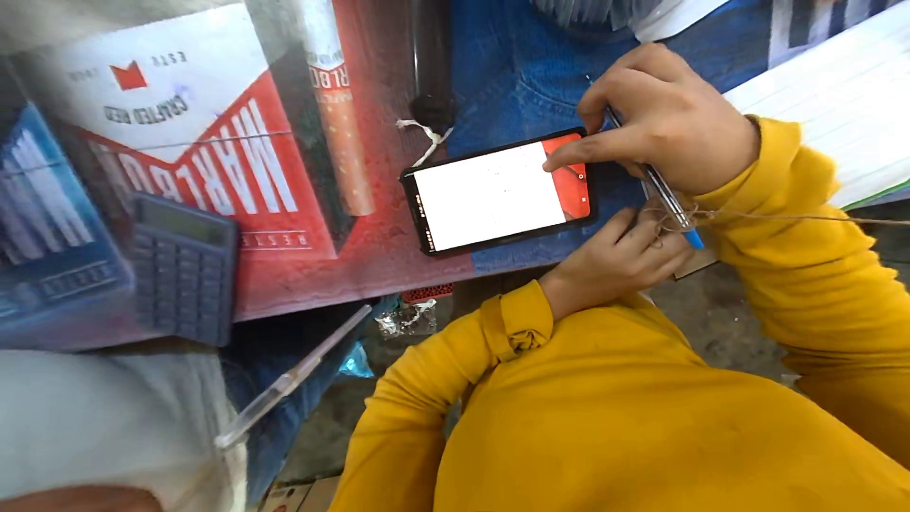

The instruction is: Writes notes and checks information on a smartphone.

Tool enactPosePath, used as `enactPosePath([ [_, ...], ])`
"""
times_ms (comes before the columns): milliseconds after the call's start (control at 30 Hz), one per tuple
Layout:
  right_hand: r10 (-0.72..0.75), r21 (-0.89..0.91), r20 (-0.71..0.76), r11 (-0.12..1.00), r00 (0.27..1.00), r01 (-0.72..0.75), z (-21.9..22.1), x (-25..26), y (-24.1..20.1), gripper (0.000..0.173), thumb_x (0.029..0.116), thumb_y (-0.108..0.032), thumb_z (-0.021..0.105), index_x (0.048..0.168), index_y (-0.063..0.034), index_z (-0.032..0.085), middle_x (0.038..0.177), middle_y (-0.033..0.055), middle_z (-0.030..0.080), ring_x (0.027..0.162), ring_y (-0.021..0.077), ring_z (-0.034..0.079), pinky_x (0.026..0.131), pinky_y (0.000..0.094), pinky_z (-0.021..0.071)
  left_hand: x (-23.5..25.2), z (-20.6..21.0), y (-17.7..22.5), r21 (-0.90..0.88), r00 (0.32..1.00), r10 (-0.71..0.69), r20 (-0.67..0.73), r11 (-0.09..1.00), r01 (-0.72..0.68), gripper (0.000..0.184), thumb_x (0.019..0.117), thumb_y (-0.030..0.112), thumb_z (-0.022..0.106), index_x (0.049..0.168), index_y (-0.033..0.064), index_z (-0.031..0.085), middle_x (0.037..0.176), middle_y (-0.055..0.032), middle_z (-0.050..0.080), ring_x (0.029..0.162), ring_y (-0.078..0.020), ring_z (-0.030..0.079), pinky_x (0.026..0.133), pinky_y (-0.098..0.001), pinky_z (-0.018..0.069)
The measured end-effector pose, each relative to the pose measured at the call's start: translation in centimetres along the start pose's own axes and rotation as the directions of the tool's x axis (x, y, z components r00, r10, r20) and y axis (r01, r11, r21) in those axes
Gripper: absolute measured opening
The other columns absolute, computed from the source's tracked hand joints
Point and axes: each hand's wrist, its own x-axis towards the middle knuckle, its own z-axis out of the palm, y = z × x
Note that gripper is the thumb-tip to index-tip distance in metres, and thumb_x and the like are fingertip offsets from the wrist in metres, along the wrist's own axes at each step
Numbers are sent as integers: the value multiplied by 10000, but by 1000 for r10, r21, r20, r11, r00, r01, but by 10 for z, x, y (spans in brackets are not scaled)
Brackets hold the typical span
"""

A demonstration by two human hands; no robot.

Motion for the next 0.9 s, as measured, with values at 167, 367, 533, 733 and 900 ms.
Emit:
enactPosePath([
  [167,26,-17,-5,1000,1000,-26,0,-1,-1,439,953,71,522,1147,-216,792,977,202,643,1002,420,599,855,510,462,-1,0,1,4,1000,-3,5,1000,3,263,901,-81,585,972,92,769,955,-41,756,1011,-229,682,892,-373,488],
  [367,25,4,-71,1000,997,-25,4,-2,0,433,946,74,523,1147,-198,793,968,203,641,972,397,589,853,484,456,-2,1,1,9,1000,-7,-23,1000,7,260,906,-85,580,954,95,762,949,-29,748,1005,-225,668,899,-366,476],
  [533,-35,87,-23,996,999,37,0,-9,-8,328,950,27,548,1023,-165,804,939,176,646,987,380,591,847,463,458,1,-2,2,-18,999,-42,-24,999,42,217,900,-48,600,889,100,759,972,-32,768,1007,-218,692,879,-372,490],
  [733,25,15,-50,1000,998,-25,3,-11,-3,378,953,55,537,1079,-178,807,947,193,648,991,396,598,852,481,454,0,-3,1,-3,1000,-14,8,1000,14,247,889,-86,589,935,85,761,993,-37,766,1019,-234,691,894,-384,493],
  [900,11,4,-49,1000,999,-11,4,-12,-1,417,946,76,525,1115,-188,800,952,195,645,986,392,596,864,472,456,2,-4,0,47,1000,-2,10,999,2,264,891,-94,579,930,87,767,979,-30,775,1014,-223,693,879,-372,479],
])
